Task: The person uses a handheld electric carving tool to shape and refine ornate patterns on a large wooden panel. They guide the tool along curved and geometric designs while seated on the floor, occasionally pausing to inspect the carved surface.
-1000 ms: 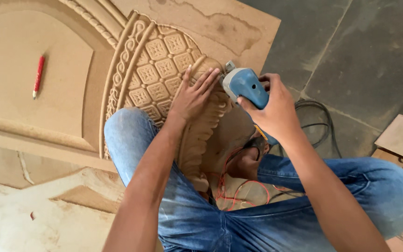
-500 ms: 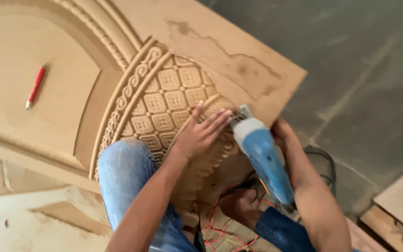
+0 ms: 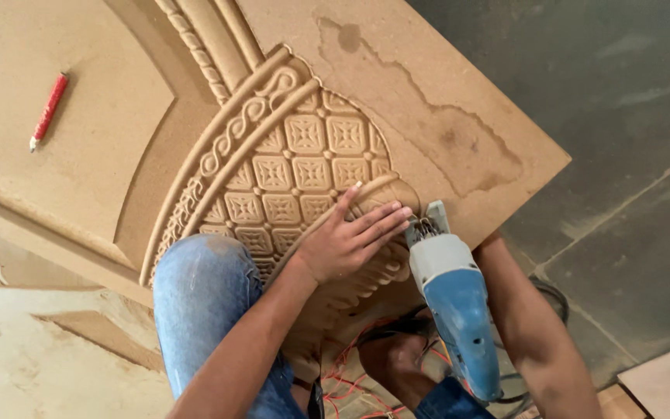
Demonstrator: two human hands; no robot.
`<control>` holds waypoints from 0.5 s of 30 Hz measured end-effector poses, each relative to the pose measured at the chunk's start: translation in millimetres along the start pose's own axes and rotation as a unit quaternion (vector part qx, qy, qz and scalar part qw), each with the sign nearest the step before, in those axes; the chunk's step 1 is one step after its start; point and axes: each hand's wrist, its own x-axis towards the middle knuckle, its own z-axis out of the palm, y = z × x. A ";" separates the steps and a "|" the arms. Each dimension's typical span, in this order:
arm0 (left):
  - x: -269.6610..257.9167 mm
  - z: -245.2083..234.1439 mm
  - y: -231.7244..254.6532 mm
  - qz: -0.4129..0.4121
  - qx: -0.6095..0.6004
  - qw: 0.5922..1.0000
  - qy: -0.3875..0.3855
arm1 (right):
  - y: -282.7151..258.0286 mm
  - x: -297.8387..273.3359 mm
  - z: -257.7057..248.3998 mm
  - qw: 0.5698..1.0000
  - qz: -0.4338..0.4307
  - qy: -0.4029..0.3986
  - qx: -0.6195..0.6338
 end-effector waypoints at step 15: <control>-1.0 0.5 0.2 -0.006 -0.007 1.000 -0.009 | -7.7 4.1 18.7 0.999 -0.032 -0.015 0.018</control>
